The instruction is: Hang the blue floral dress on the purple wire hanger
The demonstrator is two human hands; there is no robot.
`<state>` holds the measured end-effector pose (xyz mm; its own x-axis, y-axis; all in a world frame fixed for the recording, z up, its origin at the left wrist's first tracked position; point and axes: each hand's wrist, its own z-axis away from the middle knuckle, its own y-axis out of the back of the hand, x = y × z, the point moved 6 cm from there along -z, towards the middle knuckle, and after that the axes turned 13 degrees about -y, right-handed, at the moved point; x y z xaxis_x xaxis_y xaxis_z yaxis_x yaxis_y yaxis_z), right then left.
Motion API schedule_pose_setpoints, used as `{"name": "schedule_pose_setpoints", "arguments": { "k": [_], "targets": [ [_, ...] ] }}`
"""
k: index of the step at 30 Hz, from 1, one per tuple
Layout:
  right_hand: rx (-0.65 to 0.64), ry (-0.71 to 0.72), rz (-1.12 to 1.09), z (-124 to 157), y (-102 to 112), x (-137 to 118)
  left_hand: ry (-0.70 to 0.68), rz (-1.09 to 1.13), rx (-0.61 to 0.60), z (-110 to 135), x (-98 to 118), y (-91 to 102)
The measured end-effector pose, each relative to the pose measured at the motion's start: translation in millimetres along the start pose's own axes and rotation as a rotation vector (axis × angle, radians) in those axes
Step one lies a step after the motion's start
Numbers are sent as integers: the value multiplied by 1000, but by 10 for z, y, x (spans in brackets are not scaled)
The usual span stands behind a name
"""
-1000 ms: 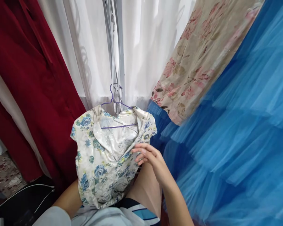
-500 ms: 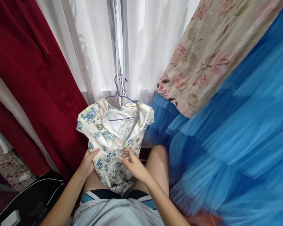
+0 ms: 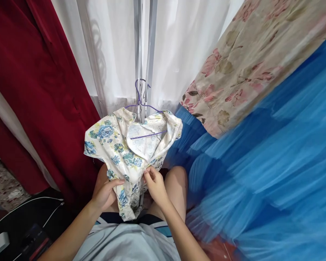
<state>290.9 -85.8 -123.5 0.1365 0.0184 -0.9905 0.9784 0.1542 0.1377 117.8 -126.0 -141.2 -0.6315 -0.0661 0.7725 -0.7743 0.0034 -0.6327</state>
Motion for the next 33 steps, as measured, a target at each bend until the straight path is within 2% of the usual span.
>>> {"name": "schedule_pose_setpoints", "arguments": {
  "k": [3, 7, 10, 12, 14, 16, 17, 20, 22, 24, 27, 29, 33],
  "targets": [
    [69, -12, -28, 1, 86, -24, -103, -47, 118, -147, 63, 206],
    [115, 18, -20, 10, 162, -88, -290, -119, 342, -415, 227, 702],
    [89, 47, 62, 9, 145, -112, -416, -219, 515, -498, 327, 1025],
    [50, 54, 128, -4, 106, -89, -529, -263, 611, -443, 352, 1095],
    [13, 43, 162, -27, 65, -35, -654, -356, 639, -314, 324, 1005],
    [-17, 7, 137, -55, 29, 41, -756, -562, 552, -164, 230, 764],
    [-30, -21, 105, -69, 12, 82, -791, -689, 456, -99, 153, 605],
    [-71, -105, -11, -87, -54, 190, -817, -942, 60, 21, -182, 150],
    [-114, -148, -88, -75, -122, 241, -771, -969, -132, 30, -383, -11],
    [-168, -183, -165, -46, -212, 274, -705, -972, -182, -26, -490, -41],
    [-196, -193, -245, 2, -327, 256, -628, -1024, -132, -153, -511, 16],
    [-154, -164, -280, 7, -355, 178, -621, -1067, -124, -213, -490, 28],
    [-28, -117, -364, -135, -325, -121, -680, -1108, -203, -261, -465, -22]
  ]
}}
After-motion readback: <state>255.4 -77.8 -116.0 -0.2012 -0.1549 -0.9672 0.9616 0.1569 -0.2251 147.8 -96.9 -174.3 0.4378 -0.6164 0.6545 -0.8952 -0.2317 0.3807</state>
